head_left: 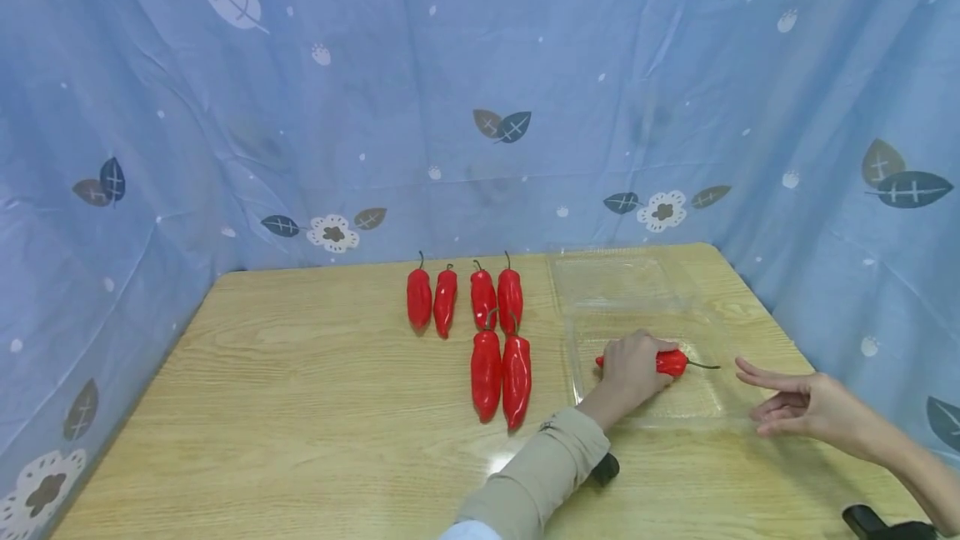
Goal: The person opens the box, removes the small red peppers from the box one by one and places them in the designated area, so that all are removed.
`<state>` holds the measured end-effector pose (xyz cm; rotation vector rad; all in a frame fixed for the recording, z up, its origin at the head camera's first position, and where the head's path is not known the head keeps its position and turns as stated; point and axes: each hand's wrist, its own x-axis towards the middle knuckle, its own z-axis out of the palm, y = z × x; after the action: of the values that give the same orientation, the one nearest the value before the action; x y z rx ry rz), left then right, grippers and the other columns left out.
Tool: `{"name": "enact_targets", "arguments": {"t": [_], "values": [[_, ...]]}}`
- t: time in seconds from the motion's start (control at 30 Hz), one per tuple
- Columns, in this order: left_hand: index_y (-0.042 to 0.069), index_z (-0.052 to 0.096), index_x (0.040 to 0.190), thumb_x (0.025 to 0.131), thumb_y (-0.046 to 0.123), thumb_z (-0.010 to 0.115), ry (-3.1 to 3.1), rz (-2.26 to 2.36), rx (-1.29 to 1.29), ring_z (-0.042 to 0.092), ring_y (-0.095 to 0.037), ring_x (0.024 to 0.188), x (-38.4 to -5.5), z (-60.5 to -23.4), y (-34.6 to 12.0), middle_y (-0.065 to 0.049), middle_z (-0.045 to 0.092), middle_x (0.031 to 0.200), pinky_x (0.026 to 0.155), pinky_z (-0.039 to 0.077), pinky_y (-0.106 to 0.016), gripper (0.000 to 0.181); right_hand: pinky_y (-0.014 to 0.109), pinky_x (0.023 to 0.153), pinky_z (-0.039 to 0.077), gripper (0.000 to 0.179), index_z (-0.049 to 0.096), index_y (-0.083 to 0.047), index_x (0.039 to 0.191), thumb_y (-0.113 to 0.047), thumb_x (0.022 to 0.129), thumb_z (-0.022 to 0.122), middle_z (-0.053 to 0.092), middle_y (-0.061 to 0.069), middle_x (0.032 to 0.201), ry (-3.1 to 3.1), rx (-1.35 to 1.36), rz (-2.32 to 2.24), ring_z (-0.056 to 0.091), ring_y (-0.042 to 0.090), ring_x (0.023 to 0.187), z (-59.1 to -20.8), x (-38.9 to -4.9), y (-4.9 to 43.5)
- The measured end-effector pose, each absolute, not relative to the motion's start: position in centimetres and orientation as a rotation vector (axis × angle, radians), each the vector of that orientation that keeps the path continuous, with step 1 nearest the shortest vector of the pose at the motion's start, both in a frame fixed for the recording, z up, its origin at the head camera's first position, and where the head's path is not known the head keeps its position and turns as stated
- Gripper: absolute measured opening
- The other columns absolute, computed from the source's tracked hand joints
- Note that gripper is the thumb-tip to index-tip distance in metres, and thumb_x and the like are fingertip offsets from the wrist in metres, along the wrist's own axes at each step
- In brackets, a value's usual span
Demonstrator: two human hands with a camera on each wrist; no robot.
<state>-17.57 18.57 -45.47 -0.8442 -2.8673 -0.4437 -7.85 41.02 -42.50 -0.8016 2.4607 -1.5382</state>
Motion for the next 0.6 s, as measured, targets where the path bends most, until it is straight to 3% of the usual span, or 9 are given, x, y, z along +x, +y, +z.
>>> {"name": "enact_targets", "arguments": {"t": [0.27, 0.43, 0.6], "values": [[0.042, 0.071, 0.110, 0.069, 0.036, 0.084, -2.805, -0.793, -0.874, 0.053, 0.005, 0.079, -17.4, -44.7, 18.4, 0.019, 0.061, 0.093, 0.055, 0.034, -0.011, 0.043, 0.027, 0.068, 0.056, 0.079, 0.042, -0.017, 0.144, 0.009, 0.076, 0.072, 0.046, -0.027, 0.136, 2.528, -0.810, -1.460, 0.069, 0.015, 0.085, -42.0, -8.1, 40.8], [0.037, 0.074, 0.106, 0.067, 0.023, 0.083, -2.778, -1.017, -0.781, 0.051, 0.004, 0.070, -17.3, -44.0, 18.3, 0.018, 0.058, 0.082, 0.051, 0.032, -0.009, 0.042, 0.025, 0.066, 0.056, 0.083, 0.041, -0.026, 0.144, 0.010, 0.076, 0.072, 0.047, -0.030, 0.132, 2.554, -0.787, -1.408, 0.069, 0.013, 0.084, -41.8, -8.2, 40.9], [0.035, 0.076, 0.103, 0.066, 0.023, 0.084, -2.760, -1.266, -0.679, 0.050, 0.004, 0.067, -16.9, -42.8, 18.2, 0.019, 0.060, 0.082, 0.049, 0.036, -0.012, 0.039, 0.023, 0.064, 0.056, 0.085, 0.040, -0.032, 0.144, 0.010, 0.077, 0.071, 0.047, -0.031, 0.131, 2.550, -0.801, -1.382, 0.069, 0.010, 0.084, -41.8, -8.3, 41.1]]}}
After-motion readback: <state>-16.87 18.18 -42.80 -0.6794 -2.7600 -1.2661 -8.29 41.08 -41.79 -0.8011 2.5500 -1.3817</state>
